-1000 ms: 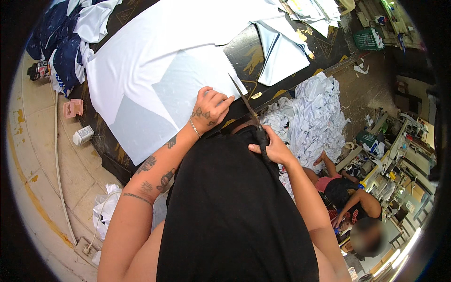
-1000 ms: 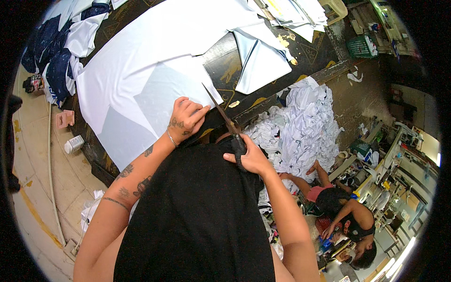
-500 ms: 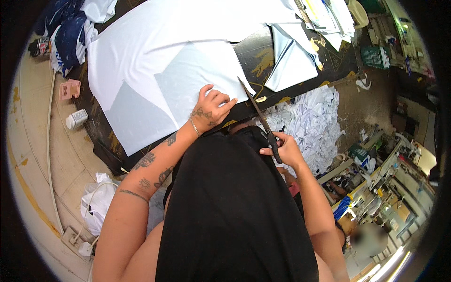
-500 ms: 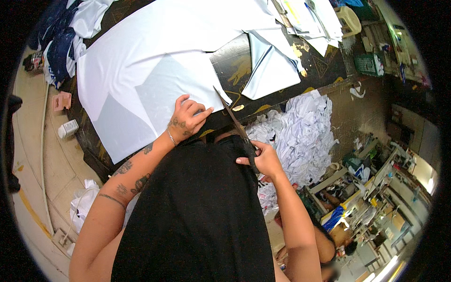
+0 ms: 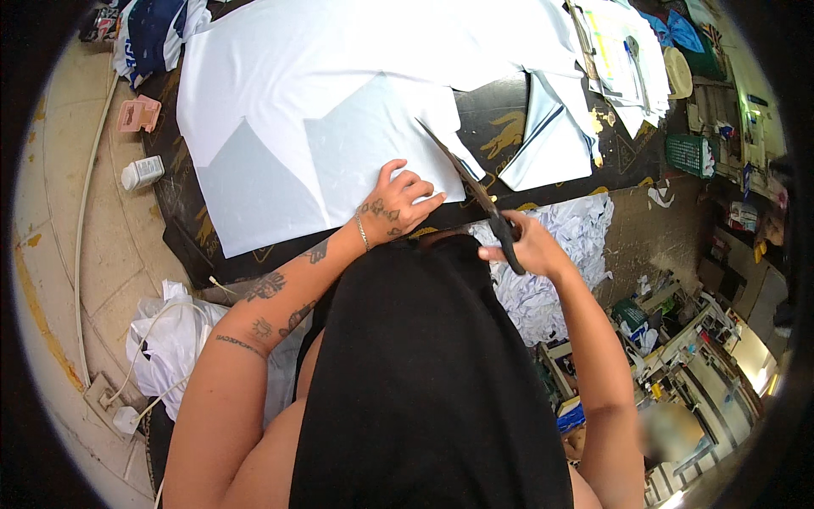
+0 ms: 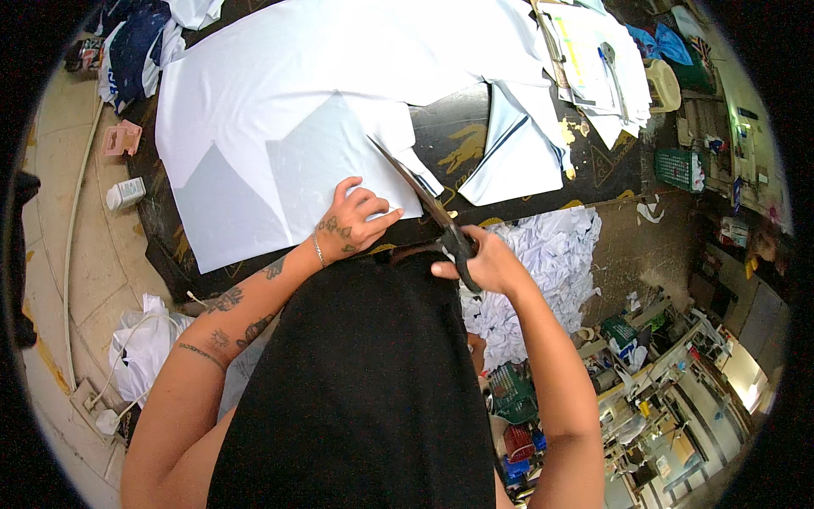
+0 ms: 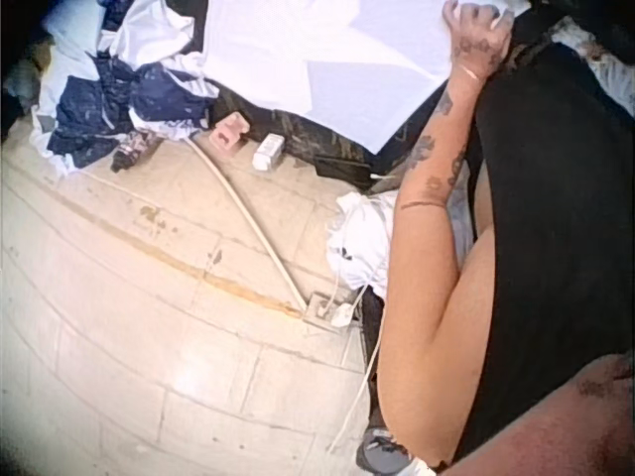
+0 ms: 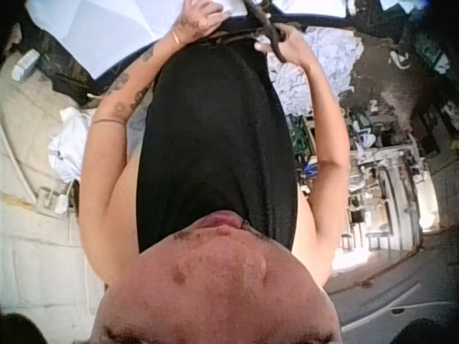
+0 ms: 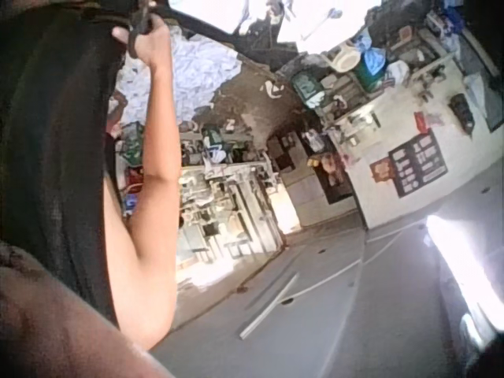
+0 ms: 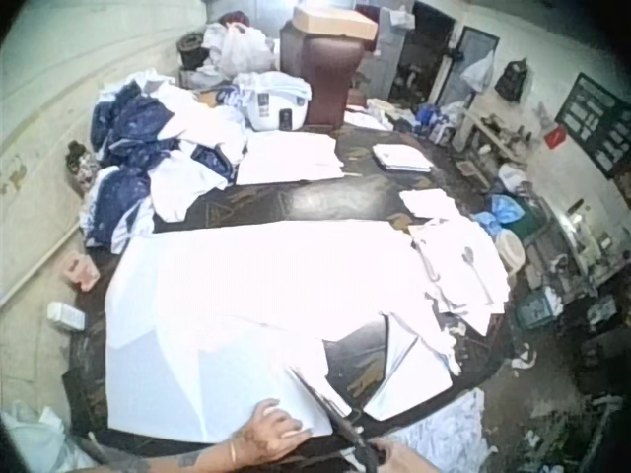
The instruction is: The person cuts white fabric pieces using shears on a worktable, then folds and stacks the cut pieces. The person repeats this process with additional fabric pieces throughout the clip.
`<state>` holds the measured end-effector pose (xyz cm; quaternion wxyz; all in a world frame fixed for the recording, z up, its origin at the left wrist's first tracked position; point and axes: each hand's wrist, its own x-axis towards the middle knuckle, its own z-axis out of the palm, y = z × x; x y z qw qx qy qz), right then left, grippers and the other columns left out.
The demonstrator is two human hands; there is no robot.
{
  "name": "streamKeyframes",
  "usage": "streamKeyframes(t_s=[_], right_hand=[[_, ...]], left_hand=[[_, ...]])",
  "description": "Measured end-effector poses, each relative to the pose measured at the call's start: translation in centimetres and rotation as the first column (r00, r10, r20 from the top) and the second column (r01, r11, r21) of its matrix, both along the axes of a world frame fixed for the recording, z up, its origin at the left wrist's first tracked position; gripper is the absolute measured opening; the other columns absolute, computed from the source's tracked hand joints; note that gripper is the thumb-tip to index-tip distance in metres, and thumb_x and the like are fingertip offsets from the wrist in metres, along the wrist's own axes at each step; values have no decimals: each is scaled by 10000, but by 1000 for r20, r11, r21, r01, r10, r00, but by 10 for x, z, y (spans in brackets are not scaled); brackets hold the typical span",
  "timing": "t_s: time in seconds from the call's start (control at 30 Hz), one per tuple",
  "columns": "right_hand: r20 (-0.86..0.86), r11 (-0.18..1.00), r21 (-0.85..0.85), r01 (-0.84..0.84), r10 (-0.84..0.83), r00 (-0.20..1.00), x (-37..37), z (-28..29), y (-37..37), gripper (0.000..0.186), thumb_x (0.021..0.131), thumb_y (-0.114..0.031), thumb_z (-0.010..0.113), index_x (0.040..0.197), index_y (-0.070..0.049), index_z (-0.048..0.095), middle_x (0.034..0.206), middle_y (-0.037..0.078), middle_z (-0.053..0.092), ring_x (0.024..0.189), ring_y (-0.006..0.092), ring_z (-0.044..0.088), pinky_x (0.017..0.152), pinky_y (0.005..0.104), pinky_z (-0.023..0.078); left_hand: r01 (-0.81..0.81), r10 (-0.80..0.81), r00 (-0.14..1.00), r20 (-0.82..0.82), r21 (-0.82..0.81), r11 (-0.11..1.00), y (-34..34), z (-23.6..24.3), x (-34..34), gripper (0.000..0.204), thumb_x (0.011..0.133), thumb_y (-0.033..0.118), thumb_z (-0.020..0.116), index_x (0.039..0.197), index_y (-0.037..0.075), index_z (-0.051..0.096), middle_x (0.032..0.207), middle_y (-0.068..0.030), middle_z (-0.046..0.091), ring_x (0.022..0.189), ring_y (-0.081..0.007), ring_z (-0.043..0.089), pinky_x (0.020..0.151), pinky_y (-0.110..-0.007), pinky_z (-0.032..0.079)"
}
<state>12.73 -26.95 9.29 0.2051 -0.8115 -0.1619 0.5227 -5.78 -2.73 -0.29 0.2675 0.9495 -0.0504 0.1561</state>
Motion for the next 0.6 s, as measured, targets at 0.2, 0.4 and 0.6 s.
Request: streamKeyframes(t_s=[0.2,0.4,0.6], right_hand=[[-68,995,-101,-15,8,998,8,-2,26,824,604,-529,1004,1100,73,740,807,86,715,719,159,653,659,315,524],[-64,997,-60,-40,36,997,3,4,59,851,629,-473,1008,1193,92,714,948,130,750,841,183,704,797,333,566],[-94,1000,18,23,-21,995,-7,2,82,805,650,-504,989,1123,98,743,932,170,766,866,237,732,828,353,572]], left_hand=[[47,-58,994,-89,-116,992,24,11,-3,415,834,159,792,1243,211,746,1125,24,683,1066,-196,625,1137,-537,370],[26,-18,989,-149,53,998,58,11,-12,490,899,261,748,1384,282,687,1420,-32,596,1245,-251,528,1113,-554,331],[19,-11,987,-161,50,999,55,9,-18,505,896,301,764,1394,319,682,1439,-10,593,1268,-242,526,1177,-585,287]])
